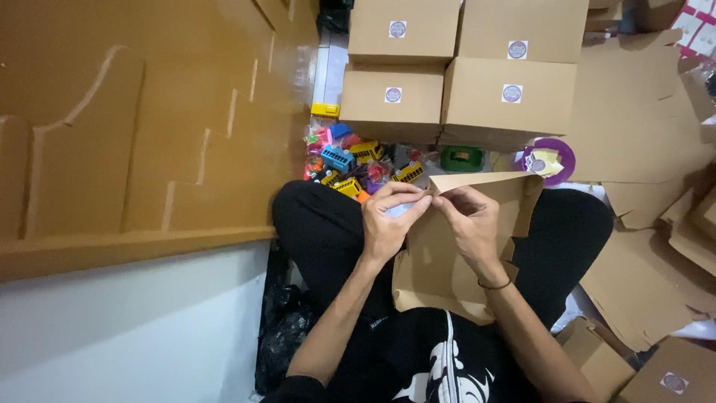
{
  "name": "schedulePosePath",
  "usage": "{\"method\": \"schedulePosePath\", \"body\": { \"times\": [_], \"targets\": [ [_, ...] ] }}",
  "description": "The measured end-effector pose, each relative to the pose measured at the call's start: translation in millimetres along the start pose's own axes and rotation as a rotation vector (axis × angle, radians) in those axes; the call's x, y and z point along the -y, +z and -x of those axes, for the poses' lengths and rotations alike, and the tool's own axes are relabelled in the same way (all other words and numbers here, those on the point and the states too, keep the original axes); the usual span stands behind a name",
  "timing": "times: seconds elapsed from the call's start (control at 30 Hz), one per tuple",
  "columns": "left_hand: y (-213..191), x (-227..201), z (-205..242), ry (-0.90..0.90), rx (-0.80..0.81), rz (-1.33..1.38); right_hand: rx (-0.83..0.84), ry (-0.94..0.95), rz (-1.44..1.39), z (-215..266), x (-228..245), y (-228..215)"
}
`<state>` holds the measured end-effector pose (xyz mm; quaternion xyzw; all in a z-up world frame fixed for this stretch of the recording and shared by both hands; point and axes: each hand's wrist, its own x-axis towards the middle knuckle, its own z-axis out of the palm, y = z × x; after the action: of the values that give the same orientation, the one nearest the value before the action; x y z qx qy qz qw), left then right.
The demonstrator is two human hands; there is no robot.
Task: Assembling a cardboard box by folding pre-cut flaps into a 3D structure
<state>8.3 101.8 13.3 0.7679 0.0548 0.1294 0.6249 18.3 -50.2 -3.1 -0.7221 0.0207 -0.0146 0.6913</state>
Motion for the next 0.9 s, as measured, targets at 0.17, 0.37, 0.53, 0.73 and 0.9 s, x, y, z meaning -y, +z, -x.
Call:
{"method": "schedulePosePath", "body": {
  "times": [0.17,0.37,0.53,0.73,0.9],
  "targets": [
    [-11,-8,-11,0.206,0.18,-0.006,0.0,0.045,-0.018,0,-6,-7],
    [-15,-12,-10,0.224,0.205,-0.044,0.108,0.111,-0.201,-11,-18,-15],
    [-12,-19,-6,0.247,0.125,-0.064,0.182,0.065,-0.296,-9,-16,-17],
    [-11,-28,-6,0.359,0.099,-0.238,0.127,0.04,-0.132,-6,9,-13],
    [-17,-36,-11,0.477,0.176,-0.262,0.103,0.035,-0.11,-4,13,-15]
  ]
}}
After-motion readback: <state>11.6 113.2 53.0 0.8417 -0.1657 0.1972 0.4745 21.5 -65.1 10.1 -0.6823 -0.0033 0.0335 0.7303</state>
